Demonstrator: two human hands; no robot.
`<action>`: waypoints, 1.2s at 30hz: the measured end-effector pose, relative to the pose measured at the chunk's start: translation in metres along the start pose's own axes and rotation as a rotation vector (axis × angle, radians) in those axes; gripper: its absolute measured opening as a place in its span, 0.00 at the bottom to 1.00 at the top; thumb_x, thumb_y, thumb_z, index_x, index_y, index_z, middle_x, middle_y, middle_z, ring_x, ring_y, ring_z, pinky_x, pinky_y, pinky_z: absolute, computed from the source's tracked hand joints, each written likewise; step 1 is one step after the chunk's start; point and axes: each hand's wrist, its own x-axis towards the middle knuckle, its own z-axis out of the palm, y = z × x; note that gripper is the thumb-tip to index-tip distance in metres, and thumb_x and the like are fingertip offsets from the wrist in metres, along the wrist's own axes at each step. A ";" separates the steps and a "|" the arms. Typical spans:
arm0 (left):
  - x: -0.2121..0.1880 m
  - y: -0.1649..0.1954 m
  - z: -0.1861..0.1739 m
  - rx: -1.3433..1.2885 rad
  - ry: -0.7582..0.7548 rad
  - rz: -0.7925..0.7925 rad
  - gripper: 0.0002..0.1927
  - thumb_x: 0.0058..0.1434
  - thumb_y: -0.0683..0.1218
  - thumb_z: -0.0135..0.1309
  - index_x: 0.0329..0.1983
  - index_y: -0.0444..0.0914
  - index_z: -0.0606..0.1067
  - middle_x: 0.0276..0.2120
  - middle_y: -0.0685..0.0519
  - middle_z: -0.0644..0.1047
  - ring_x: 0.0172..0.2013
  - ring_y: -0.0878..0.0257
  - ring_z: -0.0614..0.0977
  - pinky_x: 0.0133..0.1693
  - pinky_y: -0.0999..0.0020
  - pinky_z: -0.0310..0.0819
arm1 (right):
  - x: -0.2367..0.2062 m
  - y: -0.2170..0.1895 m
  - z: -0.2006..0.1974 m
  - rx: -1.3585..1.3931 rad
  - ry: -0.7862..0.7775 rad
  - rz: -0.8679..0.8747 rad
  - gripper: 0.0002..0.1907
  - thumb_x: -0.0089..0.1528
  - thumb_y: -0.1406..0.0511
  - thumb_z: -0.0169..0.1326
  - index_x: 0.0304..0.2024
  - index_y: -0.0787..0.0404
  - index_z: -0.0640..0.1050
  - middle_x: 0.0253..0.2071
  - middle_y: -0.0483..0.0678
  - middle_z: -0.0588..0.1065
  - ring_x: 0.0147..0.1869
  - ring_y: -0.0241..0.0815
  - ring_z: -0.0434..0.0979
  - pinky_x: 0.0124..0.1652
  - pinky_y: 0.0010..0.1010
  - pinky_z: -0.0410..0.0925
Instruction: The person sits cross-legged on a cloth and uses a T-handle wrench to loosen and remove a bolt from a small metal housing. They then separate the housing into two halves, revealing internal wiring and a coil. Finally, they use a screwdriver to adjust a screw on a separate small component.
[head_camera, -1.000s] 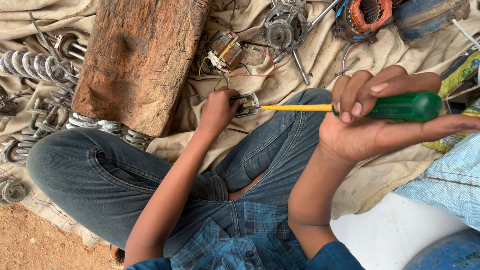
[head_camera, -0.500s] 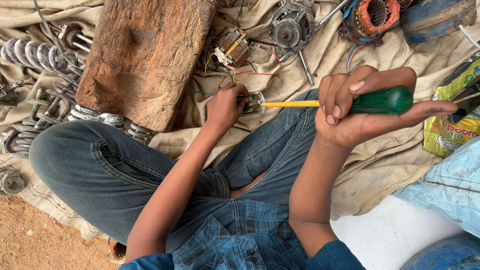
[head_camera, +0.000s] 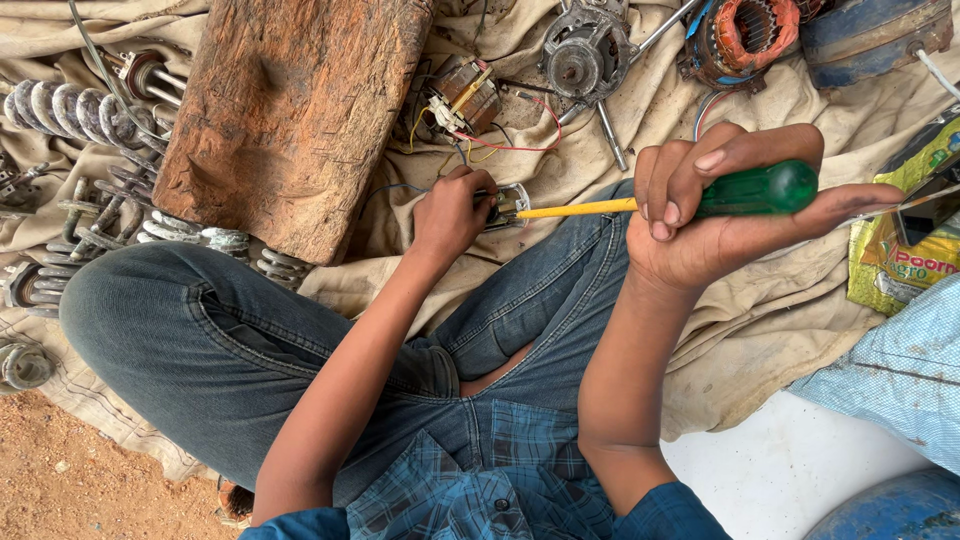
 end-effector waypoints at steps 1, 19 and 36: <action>0.000 0.000 0.000 -0.001 0.000 -0.001 0.05 0.59 0.47 0.60 0.39 0.45 0.80 0.42 0.54 0.81 0.40 0.49 0.83 0.35 0.52 0.77 | 0.001 0.001 0.000 0.007 0.004 0.000 0.42 0.67 0.32 0.29 0.31 0.63 0.68 0.11 0.48 0.56 0.07 0.34 0.48 0.13 0.28 0.50; 0.000 0.003 -0.002 0.020 -0.009 -0.008 0.05 0.59 0.46 0.60 0.38 0.45 0.81 0.41 0.54 0.81 0.39 0.49 0.84 0.35 0.52 0.77 | 0.003 0.002 0.003 -0.018 0.073 -0.027 0.42 0.69 0.33 0.31 0.33 0.64 0.68 0.19 0.52 0.62 0.08 0.35 0.50 0.14 0.28 0.49; -0.001 0.002 0.000 -0.023 0.022 -0.008 0.05 0.58 0.45 0.61 0.38 0.44 0.81 0.40 0.52 0.81 0.39 0.49 0.84 0.35 0.52 0.77 | -0.006 0.005 0.012 0.031 0.020 0.031 0.39 0.71 0.36 0.32 0.33 0.64 0.68 0.15 0.47 0.59 0.09 0.36 0.51 0.12 0.25 0.50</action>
